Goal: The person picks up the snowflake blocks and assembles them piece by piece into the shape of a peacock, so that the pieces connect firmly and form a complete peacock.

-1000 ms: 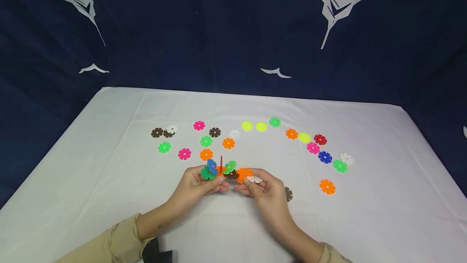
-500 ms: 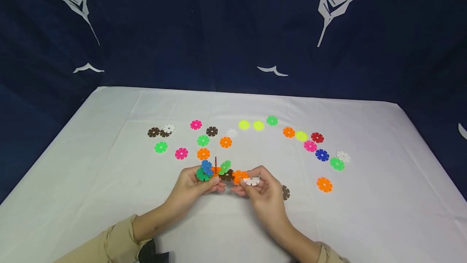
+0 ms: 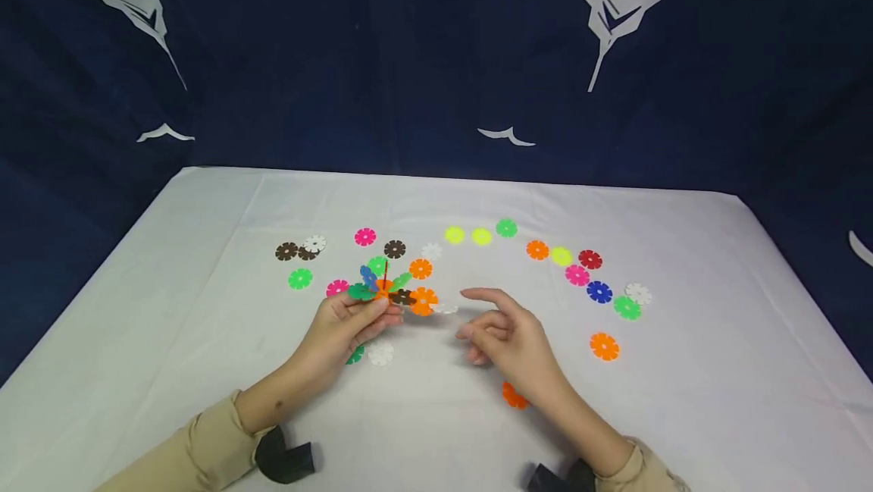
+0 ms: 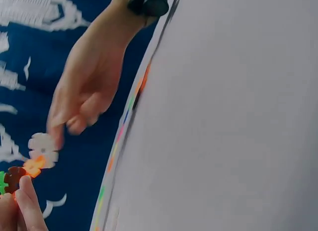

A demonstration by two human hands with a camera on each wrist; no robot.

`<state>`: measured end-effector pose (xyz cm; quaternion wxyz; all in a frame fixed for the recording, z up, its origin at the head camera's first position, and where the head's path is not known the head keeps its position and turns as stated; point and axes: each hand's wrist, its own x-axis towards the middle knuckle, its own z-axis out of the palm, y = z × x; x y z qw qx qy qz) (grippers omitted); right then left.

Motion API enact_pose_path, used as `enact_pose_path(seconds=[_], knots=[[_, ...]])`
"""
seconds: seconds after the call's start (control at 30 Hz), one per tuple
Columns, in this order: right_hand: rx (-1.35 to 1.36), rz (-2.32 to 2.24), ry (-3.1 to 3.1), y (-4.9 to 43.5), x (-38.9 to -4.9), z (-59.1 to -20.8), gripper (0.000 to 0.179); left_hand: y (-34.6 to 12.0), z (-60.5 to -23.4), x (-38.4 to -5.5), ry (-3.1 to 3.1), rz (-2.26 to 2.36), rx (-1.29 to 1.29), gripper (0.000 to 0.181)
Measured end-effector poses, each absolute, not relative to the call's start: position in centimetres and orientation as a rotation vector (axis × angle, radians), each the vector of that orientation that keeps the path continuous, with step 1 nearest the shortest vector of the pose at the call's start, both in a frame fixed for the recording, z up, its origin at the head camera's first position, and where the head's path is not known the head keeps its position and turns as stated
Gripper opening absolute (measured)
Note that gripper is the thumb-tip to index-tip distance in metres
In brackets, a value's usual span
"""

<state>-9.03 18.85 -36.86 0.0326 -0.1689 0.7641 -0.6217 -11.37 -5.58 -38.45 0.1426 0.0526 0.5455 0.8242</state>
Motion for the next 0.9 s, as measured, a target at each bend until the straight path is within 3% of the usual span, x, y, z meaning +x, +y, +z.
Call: enact_pose_path(seconds=[0.13, 0.4, 0.53, 0.77, 0.9], knots=[[-0.693, -1.49, 2.472, 22.5, -10.6, -36.8, 0.024, -6.3, -38.6, -11.8, 1.517, 2.406, 0.085, 0.013], [-1.051, -0.99, 2.52, 26.7, -10.9, -37.2, 0.028, -6.4, -38.5, -11.9, 1.433, 2.346, 0.036, 0.009], [-1.071, -0.94, 2.544, 27.0, -10.7, -37.2, 0.022, -6.1, -38.3, -11.7, 1.391, 2.307, -0.018, 0.006], [-1.035, -0.967, 2.561, 28.6, -10.4, -37.3, 0.034, -5.9, -38.2, -11.4, 1.29, 2.289, 0.024, 0.006], [-0.896, -1.054, 2.612, 28.0, -10.2, -37.3, 0.025, -5.9, -38.3, -11.1, 1.31, 2.252, 0.085, 0.005]])
